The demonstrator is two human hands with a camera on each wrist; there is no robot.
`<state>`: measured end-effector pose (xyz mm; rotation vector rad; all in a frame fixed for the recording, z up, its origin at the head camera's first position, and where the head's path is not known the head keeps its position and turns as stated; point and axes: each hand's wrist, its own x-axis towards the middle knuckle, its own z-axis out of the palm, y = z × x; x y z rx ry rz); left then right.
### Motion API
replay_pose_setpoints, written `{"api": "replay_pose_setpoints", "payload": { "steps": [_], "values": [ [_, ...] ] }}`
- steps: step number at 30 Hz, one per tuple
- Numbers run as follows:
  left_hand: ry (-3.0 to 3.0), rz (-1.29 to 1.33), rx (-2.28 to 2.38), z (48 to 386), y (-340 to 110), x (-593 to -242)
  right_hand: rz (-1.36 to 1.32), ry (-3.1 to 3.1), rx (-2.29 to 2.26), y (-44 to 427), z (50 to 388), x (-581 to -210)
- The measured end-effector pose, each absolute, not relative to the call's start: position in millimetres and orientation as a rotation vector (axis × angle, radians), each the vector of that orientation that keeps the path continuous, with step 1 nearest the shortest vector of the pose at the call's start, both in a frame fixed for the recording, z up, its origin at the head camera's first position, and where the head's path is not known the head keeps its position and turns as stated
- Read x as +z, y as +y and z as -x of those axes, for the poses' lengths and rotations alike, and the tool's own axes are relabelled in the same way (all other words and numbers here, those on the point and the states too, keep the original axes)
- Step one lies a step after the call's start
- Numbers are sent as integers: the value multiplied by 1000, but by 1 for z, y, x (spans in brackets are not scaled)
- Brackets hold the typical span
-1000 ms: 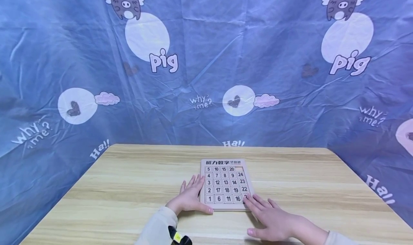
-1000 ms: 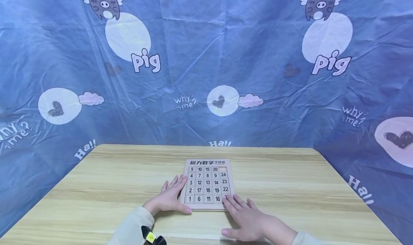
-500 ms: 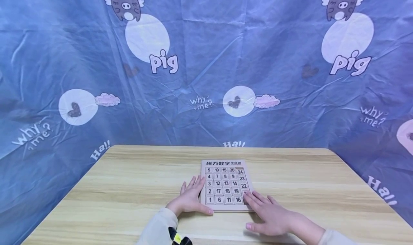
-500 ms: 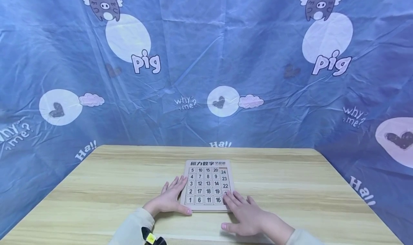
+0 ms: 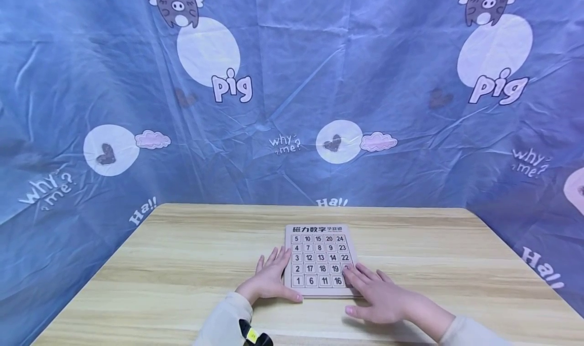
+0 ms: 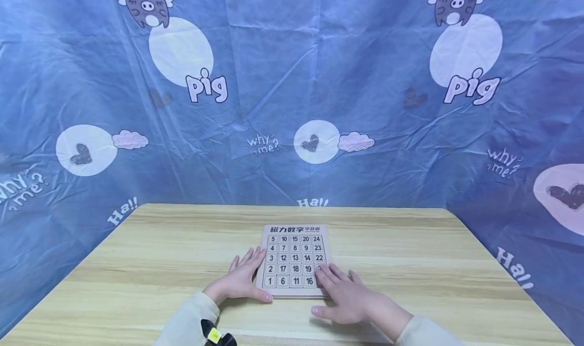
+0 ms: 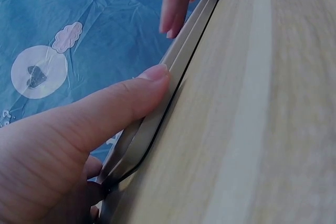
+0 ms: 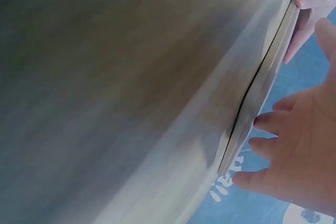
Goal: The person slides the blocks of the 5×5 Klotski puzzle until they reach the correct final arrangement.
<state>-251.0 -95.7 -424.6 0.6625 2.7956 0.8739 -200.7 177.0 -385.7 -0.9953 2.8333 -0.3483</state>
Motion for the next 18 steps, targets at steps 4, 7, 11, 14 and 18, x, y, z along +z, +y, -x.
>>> {"api": "replay_pose_setpoints", "payload": {
  "steps": [4,7,11,14,18],
  "values": [
    [2801,-661,875,251,-96,-424,1083,2834,-311,162,202,-385],
    [2802,-665,881,251,-96,-425,1204,2819,-258,145,201,-387],
    [2806,-674,881,250,-96,-426,1382,2787,-170,121,200,-389],
    [2814,-684,885,250,-96,-427,1466,2758,-119,106,198,-390],
    [2832,-706,886,252,-96,-428,1482,2728,-125,92,197,-390]
  ]
}}
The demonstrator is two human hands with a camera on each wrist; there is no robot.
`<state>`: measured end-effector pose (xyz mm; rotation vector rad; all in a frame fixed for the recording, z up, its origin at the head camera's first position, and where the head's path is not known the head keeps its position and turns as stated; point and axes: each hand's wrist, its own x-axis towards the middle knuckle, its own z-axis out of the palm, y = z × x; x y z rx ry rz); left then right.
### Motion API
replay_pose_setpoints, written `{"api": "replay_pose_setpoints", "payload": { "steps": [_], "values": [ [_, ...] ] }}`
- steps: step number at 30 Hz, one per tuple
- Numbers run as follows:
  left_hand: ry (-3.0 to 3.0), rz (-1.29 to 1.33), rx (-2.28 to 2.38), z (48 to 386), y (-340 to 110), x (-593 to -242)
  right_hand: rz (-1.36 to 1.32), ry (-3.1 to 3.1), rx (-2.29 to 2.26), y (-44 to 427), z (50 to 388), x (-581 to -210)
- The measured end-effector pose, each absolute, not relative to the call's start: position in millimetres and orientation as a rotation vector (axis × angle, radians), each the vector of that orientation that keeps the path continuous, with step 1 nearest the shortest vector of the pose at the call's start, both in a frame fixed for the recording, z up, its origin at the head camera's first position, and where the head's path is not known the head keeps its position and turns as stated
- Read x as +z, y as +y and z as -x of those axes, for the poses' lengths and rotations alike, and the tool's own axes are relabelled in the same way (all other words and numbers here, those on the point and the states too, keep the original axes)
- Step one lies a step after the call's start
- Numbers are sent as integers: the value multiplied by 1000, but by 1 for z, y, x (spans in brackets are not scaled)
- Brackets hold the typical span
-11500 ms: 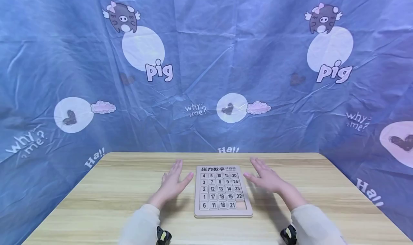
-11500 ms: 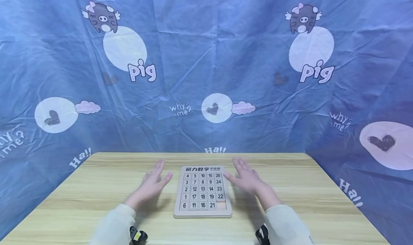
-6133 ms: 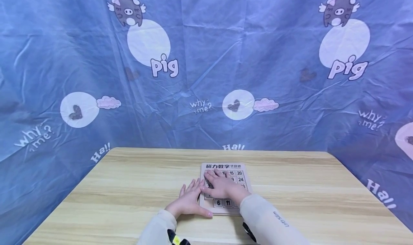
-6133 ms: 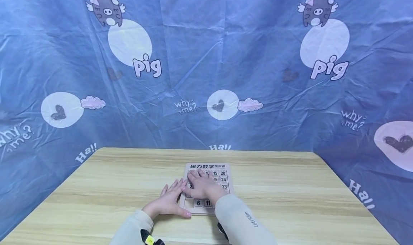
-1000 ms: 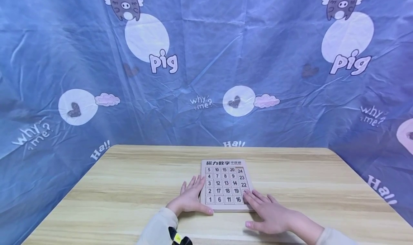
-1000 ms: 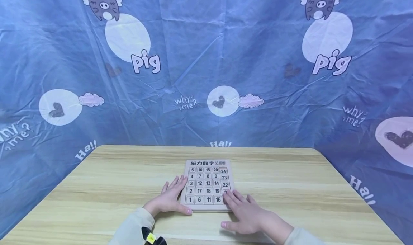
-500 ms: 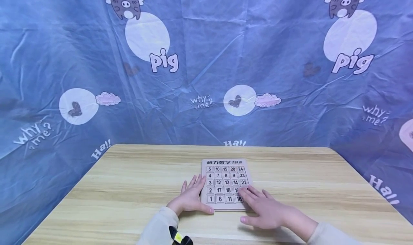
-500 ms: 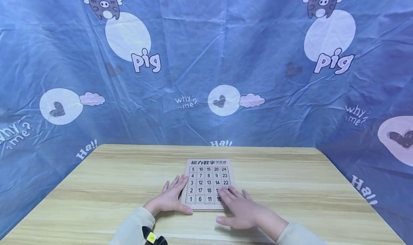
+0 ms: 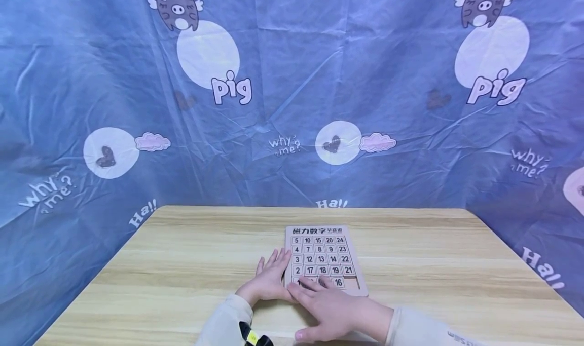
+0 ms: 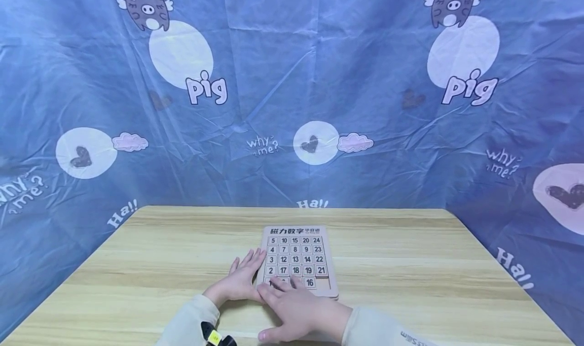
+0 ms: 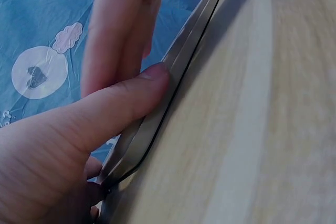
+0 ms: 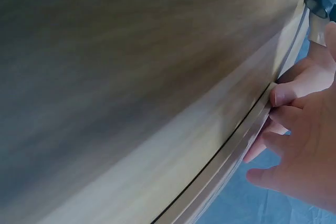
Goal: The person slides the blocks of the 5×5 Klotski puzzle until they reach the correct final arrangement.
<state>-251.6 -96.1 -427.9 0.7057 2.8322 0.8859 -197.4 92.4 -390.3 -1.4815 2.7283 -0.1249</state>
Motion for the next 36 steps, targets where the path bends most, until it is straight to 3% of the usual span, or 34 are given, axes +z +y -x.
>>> {"api": "replay_pose_setpoints", "payload": {
  "steps": [36],
  "values": [
    [2800,-676,870,250,-96,-425,1446,2751,-190,117,201,-391]
  ]
}}
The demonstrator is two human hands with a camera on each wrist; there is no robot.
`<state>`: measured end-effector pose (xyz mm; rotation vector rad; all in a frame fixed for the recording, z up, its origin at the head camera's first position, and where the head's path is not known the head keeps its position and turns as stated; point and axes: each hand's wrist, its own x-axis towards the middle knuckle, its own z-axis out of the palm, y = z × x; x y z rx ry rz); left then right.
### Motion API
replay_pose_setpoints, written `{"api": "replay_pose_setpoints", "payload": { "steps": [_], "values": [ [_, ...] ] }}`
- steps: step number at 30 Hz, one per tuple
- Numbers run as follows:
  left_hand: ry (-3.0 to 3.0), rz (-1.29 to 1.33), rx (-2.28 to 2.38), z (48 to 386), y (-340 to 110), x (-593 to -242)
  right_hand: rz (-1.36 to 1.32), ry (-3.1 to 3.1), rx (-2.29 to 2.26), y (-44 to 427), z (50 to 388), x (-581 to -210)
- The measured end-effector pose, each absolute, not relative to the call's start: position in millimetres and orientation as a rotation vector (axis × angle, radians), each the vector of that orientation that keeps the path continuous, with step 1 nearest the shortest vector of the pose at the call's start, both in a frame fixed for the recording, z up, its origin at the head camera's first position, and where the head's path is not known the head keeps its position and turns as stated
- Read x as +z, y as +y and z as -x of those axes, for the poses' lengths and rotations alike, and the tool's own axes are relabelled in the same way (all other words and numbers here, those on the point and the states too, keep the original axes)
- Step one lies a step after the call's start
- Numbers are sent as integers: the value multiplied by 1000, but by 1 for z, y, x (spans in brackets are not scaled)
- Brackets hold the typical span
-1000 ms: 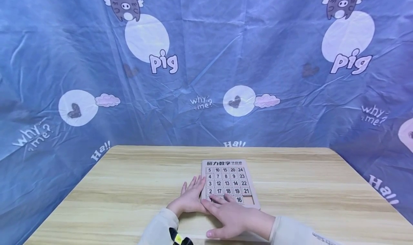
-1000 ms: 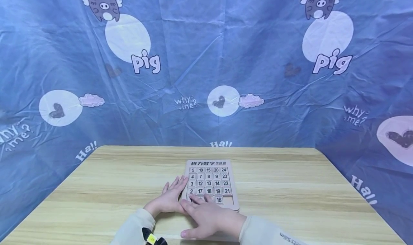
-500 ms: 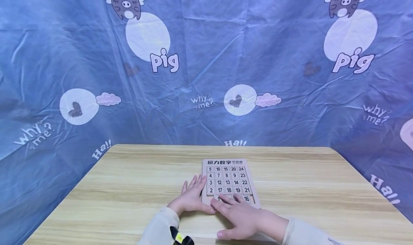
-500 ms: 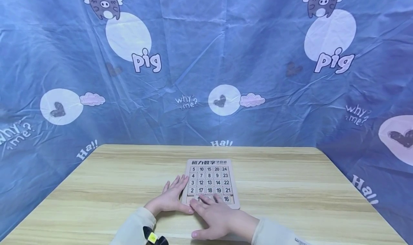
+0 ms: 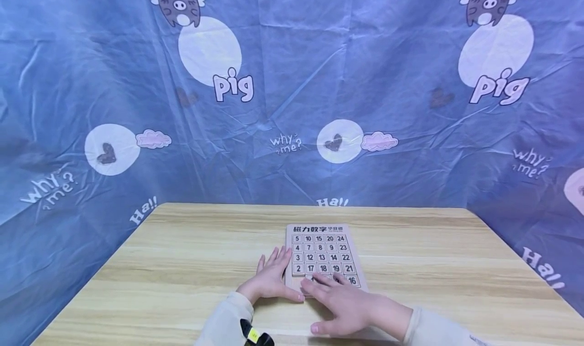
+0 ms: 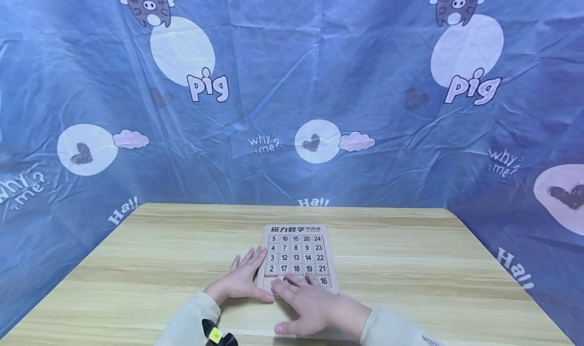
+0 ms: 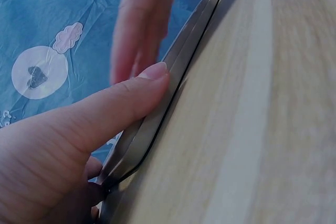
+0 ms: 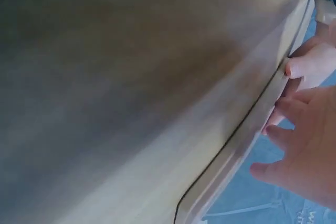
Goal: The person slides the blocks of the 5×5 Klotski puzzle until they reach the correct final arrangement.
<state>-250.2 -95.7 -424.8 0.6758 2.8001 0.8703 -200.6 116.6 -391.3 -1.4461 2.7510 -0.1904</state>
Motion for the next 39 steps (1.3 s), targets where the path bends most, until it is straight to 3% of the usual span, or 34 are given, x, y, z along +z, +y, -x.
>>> {"api": "replay_pose_setpoints", "payload": {
  "steps": [20,39],
  "values": [
    [2799,-688,816,249,-95,-424,873,2894,-308,66,288,-392],
    [2784,-715,846,248,-97,-423,889,2841,-107,65,276,-390]
  ]
}}
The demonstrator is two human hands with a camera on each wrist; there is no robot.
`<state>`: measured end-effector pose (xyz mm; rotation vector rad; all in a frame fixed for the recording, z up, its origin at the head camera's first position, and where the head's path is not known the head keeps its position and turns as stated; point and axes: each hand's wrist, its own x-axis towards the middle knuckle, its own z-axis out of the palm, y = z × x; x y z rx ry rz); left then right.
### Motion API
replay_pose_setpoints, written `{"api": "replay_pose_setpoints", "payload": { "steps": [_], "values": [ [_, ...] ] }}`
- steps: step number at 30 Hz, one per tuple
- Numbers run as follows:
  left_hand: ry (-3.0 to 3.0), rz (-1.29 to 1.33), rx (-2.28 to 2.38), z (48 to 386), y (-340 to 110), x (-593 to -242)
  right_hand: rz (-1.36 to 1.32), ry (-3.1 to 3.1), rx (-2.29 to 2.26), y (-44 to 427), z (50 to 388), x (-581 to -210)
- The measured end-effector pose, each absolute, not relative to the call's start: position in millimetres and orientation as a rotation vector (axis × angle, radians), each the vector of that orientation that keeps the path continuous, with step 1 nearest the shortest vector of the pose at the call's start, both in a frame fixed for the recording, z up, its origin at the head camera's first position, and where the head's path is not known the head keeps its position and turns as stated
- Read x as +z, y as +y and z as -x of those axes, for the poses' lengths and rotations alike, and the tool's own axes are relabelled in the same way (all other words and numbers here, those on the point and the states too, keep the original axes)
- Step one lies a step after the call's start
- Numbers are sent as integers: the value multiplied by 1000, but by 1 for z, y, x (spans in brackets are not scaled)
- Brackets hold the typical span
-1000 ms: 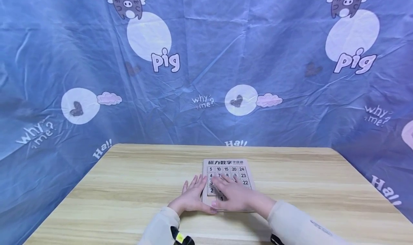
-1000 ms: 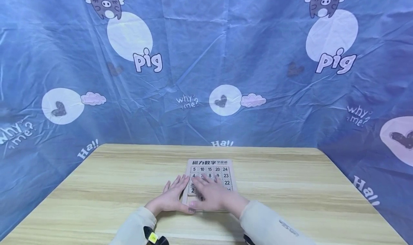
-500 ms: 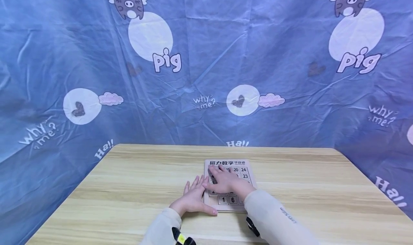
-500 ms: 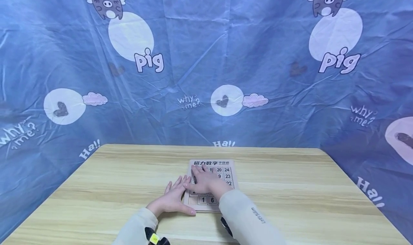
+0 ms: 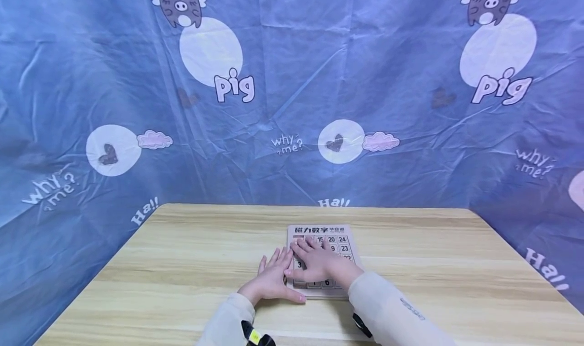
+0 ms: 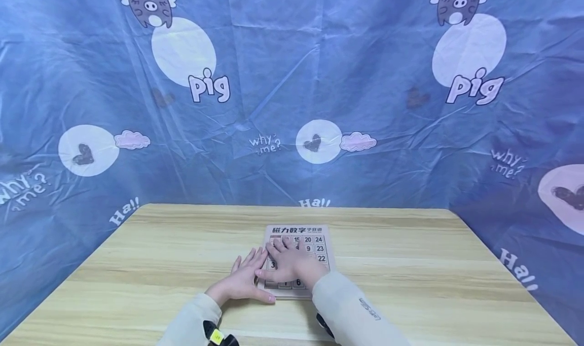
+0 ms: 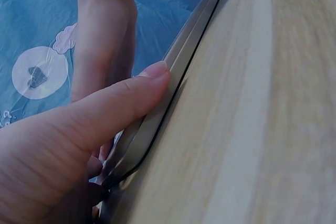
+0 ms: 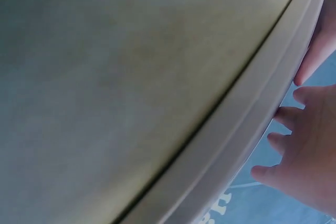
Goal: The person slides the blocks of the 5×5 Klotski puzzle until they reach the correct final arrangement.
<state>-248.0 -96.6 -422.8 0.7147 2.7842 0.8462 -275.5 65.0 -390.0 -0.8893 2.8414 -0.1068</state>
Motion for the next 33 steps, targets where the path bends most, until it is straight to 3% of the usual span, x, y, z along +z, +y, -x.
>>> {"api": "replay_pose_setpoints", "payload": {
  "steps": [17,22,33],
  "values": [
    [2806,-679,837,247,-95,-422,925,2808,-166,73,261,-388],
    [2812,-670,823,248,-94,-424,941,2814,-257,94,259,-381],
    [2813,-647,848,249,-95,-424,707,2875,-306,149,271,-381]
  ]
}}
